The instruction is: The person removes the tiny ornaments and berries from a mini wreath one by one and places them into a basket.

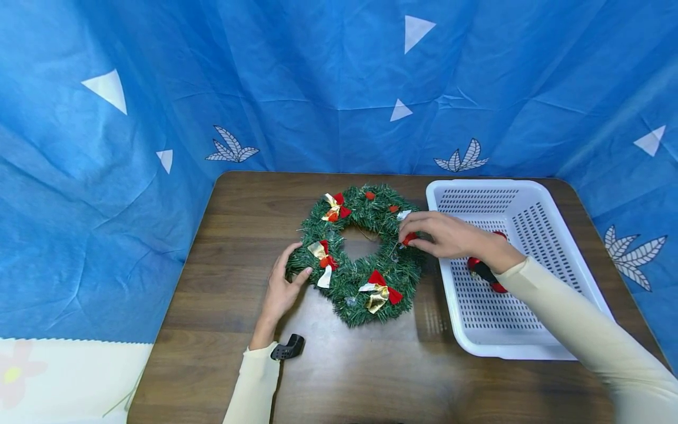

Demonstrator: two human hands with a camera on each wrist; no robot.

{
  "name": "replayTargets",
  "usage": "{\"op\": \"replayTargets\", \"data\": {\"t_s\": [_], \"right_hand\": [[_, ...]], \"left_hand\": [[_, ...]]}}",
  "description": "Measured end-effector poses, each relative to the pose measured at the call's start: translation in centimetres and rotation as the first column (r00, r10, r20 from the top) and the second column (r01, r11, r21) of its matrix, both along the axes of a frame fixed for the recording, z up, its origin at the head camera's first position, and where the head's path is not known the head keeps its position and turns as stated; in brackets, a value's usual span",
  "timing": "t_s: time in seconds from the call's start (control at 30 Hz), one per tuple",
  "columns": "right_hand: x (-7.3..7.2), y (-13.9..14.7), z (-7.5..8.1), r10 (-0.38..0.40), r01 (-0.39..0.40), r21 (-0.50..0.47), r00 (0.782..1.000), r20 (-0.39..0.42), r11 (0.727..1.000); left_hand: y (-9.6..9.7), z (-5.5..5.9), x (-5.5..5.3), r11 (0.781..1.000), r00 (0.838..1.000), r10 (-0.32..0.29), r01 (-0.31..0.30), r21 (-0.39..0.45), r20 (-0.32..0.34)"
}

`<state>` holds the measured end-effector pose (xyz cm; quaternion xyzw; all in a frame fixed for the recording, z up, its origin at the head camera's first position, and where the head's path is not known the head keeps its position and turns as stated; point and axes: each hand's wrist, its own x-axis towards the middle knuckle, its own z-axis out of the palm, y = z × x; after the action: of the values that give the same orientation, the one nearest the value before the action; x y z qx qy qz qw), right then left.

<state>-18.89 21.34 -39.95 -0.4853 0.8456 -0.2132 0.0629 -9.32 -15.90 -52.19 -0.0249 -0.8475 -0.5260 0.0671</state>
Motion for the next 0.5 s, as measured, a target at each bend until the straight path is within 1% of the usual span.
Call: {"op": "replayTargets", "data": {"t_s": [0.17, 0.5], "right_hand": [[0.1, 0.7, 0.3, -0.021, 0.022, -0.020, 1.000, 0.019, 1.000], [0.5, 2.3, 0.4, -0.082, 0.082, -0.017, 0.997, -0.008, 0.996]], "left_hand": [[0.1, 0.2, 0.0, 1.000, 1.000, 0.007, -0.007, 0.000, -0.012], [0.0, 0.2, 0.0, 1.000, 1.000, 0.004, -0.004, 0.003, -0.019]]}}
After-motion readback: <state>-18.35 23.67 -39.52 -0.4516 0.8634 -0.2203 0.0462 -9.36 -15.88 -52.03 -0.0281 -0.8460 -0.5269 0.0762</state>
